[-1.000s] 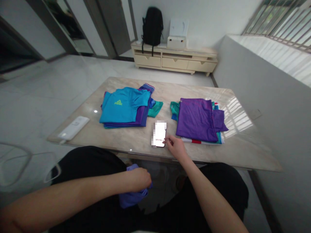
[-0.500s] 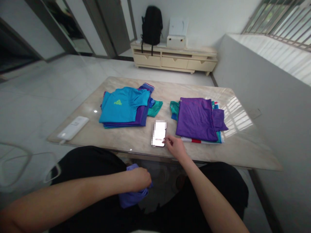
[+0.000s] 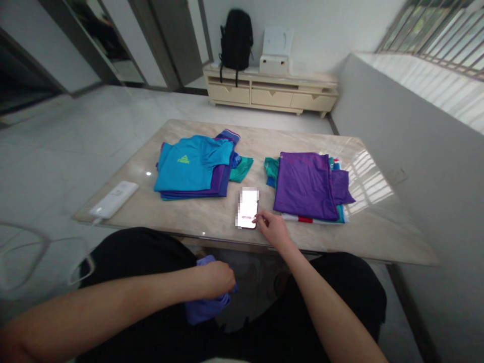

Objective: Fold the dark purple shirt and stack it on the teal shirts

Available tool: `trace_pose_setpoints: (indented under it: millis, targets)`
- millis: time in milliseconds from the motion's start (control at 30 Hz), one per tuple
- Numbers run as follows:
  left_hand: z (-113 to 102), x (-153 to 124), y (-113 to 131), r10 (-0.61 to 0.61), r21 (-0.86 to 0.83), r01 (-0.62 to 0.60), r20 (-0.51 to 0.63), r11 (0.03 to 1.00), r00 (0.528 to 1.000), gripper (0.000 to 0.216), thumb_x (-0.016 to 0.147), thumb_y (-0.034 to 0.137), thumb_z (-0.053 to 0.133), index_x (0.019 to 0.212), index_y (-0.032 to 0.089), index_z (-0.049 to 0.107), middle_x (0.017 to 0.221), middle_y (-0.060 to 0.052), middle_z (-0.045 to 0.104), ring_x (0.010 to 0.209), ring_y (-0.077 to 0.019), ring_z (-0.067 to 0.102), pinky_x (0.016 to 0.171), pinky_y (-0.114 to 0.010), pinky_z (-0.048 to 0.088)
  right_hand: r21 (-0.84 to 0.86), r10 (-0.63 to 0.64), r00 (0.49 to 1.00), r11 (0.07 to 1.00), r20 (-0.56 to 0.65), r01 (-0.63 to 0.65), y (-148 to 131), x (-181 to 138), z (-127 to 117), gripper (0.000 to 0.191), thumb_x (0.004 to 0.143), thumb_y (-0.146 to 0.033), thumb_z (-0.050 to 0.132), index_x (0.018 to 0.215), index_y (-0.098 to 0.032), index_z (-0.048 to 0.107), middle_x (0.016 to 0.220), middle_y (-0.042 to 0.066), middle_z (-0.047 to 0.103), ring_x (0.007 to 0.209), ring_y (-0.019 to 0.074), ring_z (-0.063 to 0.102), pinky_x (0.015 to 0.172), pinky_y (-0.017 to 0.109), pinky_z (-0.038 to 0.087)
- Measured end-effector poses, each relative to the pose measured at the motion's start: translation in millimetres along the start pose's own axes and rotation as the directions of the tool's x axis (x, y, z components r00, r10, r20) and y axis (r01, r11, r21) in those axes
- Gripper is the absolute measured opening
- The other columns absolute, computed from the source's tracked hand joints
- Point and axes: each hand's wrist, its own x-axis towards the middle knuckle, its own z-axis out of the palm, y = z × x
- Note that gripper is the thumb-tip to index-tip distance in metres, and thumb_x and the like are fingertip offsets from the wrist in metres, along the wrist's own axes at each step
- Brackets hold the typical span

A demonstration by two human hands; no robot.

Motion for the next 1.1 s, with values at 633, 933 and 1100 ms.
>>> trace_pose_setpoints:
  millis: [633,933,1100]
  targets:
    - [-5.4,-4.5,1.8,-0.002,0.006,0.002,0.006,1.0,1.0,0.021,0.087,0.013,0.066,0.103,0.013,0.079,0.101,-0.018,0.08,0.09,-0.0342,0.078,0.074,-0.043,0.065,0.013,0.002,1.0,1.0,-0.02,-0.002,4.3,0.9,2.2,0.027,0.098,-0.031,0.053,0.092,-0.022,0.078,0.086,0.004,0.08,0.057,0.0159,0.064,0.06,0.027,0.047]
    - [-5.2,-2.7,1.1,-0.014,0.01,0.014,0.029,1.0,0.999,0.022,0.09,0.015,0.064,0.106,0.015,0.078,0.105,-0.017,0.08,0.093,-0.0319,0.077,0.079,-0.042,0.064,0.012,0.003,1.0,1.0,0.01,-0.004,1.3,-0.1,1.5,0.027,0.098,-0.03,0.053,0.093,-0.023,0.079,0.09,0.002,0.081,0.059,0.0156,0.066,0.06,0.026,0.046]
    - [-6.2,-3.9,0.8,-0.005,0.011,0.005,0.033,1.0,0.999,0.018,0.089,0.017,0.066,0.101,0.016,0.078,0.102,-0.015,0.081,0.091,-0.0311,0.077,0.078,-0.041,0.064,0.002,0.005,1.0,1.0,0.003,-0.005,0.4,0.4,1.1,0.026,0.097,-0.029,0.054,0.094,-0.023,0.079,0.083,0.002,0.08,0.059,0.0164,0.066,0.06,0.026,0.045]
